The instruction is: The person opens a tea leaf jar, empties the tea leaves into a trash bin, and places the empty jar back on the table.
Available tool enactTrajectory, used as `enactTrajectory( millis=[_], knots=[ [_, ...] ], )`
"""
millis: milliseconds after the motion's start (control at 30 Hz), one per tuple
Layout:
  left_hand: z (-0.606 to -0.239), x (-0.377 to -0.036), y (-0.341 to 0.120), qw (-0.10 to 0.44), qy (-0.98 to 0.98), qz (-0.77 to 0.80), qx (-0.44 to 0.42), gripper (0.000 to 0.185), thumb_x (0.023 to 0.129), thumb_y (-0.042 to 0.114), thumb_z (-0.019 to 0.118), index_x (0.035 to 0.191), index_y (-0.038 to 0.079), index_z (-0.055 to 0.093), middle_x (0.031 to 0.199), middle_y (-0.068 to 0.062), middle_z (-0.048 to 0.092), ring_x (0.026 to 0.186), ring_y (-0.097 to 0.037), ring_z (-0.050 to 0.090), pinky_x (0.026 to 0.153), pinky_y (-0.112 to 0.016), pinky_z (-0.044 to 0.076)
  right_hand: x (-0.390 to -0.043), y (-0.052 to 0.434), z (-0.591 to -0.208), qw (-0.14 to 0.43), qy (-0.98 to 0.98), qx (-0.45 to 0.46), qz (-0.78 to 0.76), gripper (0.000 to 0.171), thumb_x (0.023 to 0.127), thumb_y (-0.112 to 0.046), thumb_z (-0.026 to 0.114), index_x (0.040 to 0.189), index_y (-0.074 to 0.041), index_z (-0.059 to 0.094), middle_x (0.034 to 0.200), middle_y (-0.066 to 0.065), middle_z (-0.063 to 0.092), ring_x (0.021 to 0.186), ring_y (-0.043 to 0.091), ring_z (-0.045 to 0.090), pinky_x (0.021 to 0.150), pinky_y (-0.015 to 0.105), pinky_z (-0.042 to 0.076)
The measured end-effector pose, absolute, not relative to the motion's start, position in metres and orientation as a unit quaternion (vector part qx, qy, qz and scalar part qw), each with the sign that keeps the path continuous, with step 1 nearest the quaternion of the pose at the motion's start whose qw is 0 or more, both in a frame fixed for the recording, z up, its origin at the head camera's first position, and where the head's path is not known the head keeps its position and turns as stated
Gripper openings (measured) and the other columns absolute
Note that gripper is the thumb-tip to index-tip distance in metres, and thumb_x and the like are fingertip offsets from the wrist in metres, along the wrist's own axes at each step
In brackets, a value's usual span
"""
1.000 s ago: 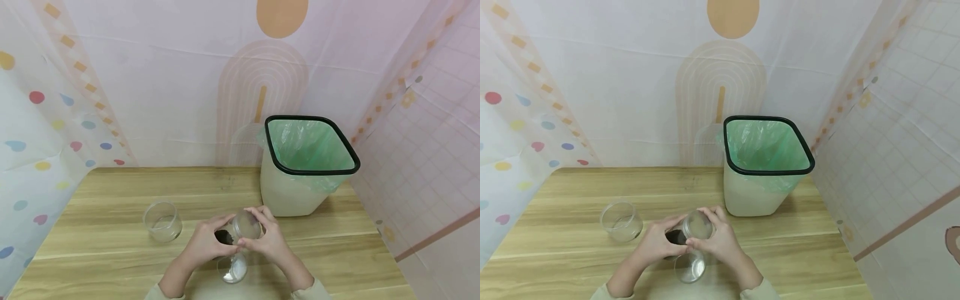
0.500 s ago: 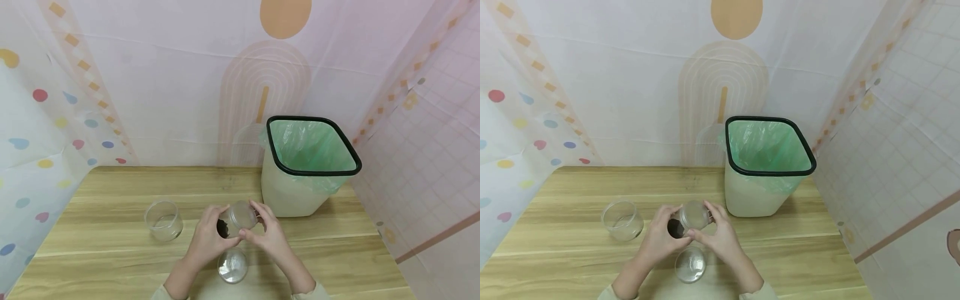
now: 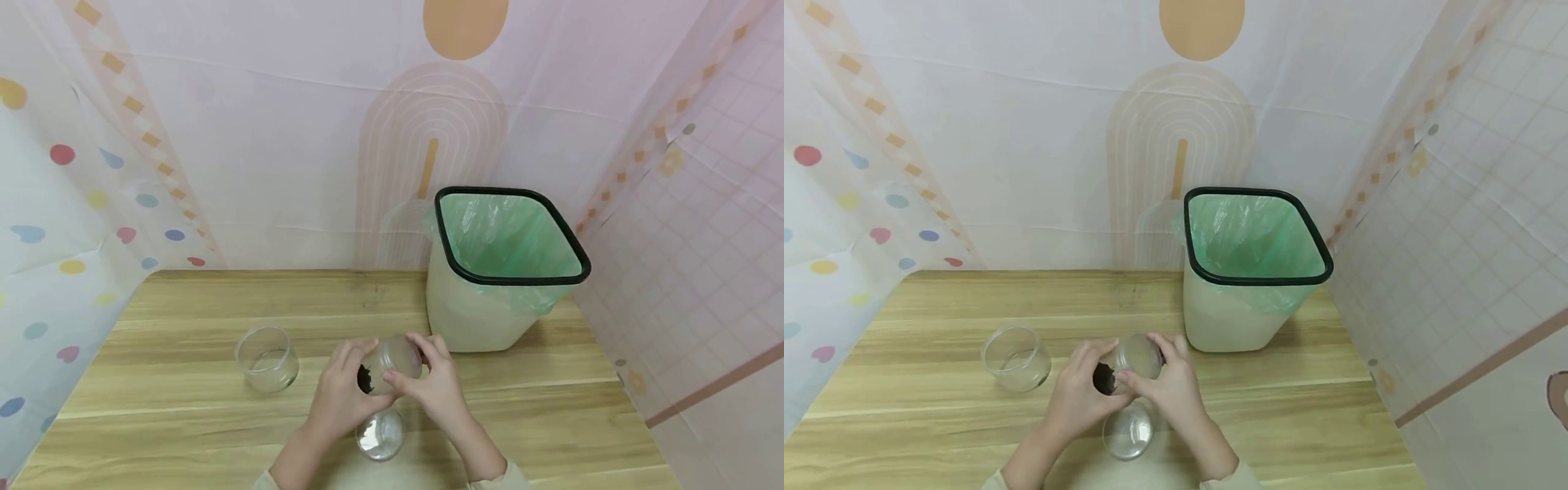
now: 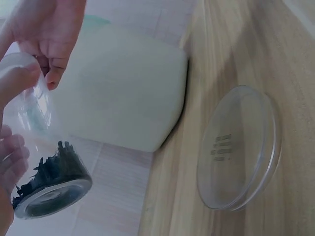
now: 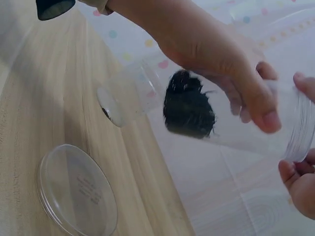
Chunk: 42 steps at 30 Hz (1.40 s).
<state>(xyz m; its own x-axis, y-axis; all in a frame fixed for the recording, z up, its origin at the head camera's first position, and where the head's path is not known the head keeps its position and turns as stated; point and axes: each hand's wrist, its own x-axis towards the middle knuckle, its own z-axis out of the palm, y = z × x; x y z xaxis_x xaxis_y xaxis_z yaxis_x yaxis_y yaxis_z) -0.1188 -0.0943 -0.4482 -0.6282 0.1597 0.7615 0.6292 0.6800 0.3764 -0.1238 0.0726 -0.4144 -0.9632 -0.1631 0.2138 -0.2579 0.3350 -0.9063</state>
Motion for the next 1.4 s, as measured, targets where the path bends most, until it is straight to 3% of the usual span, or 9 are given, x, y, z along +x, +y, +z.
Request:
enactTrajectory(
  millis=[67, 133, 400, 667, 867, 1100, 1400],
  knots=[
    [-0.447, -0.118, -0.095, 0.36, -0.841, -0.329, -0.235, 0.076, 0.051, 0.038, 0.087, 0.111, 0.001, 0.06, 0.104, -0.01, 0.061, 0.095, -0.026, 0.059, 0.078, -0.04, 0.054, -0.123, 0.074, -0.416, 0.051, -0.812, 0.135, 0.566, 0.064, 0.067, -0.025, 0.083, 0.123, -0.006, 0.057, 0.105, 0.001, 0.047, 0.1, 0.018, 0.049, 0.092, 0.041, 0.044],
    [-0.446, -0.118, -0.096, 0.355, -0.838, -0.339, -0.237, 0.076, 0.049, 0.034, 0.088, 0.112, 0.002, 0.06, 0.105, -0.009, 0.062, 0.096, -0.026, 0.061, 0.078, -0.039, 0.055, -0.123, 0.075, -0.416, 0.057, -0.81, 0.14, 0.567, 0.064, 0.066, -0.024, 0.084, 0.122, -0.008, 0.058, 0.103, 0.0, 0.047, 0.099, 0.018, 0.048, 0.091, 0.039, 0.045],
    [-0.446, -0.115, -0.099, 0.312, -0.836, -0.386, -0.234, 0.072, 0.054, 0.036, 0.087, 0.114, 0.005, 0.062, 0.109, -0.009, 0.063, 0.101, -0.027, 0.061, 0.079, -0.04, 0.055, -0.121, 0.077, -0.419, 0.076, -0.801, 0.173, 0.568, 0.061, 0.065, -0.022, 0.084, 0.12, -0.012, 0.059, 0.103, -0.002, 0.046, 0.099, 0.016, 0.049, 0.089, 0.031, 0.046],
    [-0.442, -0.113, -0.101, 0.271, -0.842, -0.405, -0.232, 0.073, 0.054, 0.038, 0.088, 0.115, 0.006, 0.061, 0.11, -0.006, 0.064, 0.103, -0.023, 0.06, 0.079, -0.038, 0.055, -0.124, 0.082, -0.421, 0.067, -0.771, 0.235, 0.588, 0.058, 0.068, -0.025, 0.083, 0.119, -0.013, 0.059, 0.103, 0.005, 0.044, 0.101, 0.019, 0.049, 0.092, 0.029, 0.045],
    [-0.442, -0.111, -0.104, 0.236, -0.84, -0.43, -0.229, 0.072, 0.057, 0.042, 0.086, 0.116, 0.009, 0.061, 0.108, 0.0, 0.063, 0.096, -0.017, 0.061, 0.076, -0.032, 0.055, -0.124, 0.085, -0.424, 0.07, -0.77, 0.265, 0.577, 0.06, 0.068, -0.026, 0.083, 0.121, -0.014, 0.058, 0.102, 0.005, 0.045, 0.098, 0.017, 0.048, 0.087, 0.025, 0.044],
    [-0.442, -0.108, -0.104, 0.205, -0.848, -0.439, -0.213, 0.072, 0.055, 0.038, 0.087, 0.115, 0.008, 0.061, 0.1, 0.003, 0.062, 0.089, -0.019, 0.062, 0.071, -0.028, 0.054, -0.125, 0.087, -0.421, 0.024, -0.774, 0.254, 0.58, 0.06, 0.07, -0.018, 0.082, 0.124, -0.012, 0.057, 0.105, 0.004, 0.045, 0.101, 0.016, 0.047, 0.091, 0.027, 0.044],
    [-0.447, -0.107, -0.101, 0.252, -0.862, -0.394, -0.195, 0.074, 0.055, 0.033, 0.087, 0.113, -0.002, 0.057, 0.098, -0.003, 0.058, 0.091, -0.016, 0.057, 0.075, -0.032, 0.053, -0.124, 0.086, -0.41, -0.041, -0.805, 0.218, 0.551, 0.072, 0.075, -0.023, 0.079, 0.137, -0.01, 0.046, 0.125, 0.002, 0.049, 0.115, 0.02, 0.049, 0.097, 0.04, 0.043]
  ],
)
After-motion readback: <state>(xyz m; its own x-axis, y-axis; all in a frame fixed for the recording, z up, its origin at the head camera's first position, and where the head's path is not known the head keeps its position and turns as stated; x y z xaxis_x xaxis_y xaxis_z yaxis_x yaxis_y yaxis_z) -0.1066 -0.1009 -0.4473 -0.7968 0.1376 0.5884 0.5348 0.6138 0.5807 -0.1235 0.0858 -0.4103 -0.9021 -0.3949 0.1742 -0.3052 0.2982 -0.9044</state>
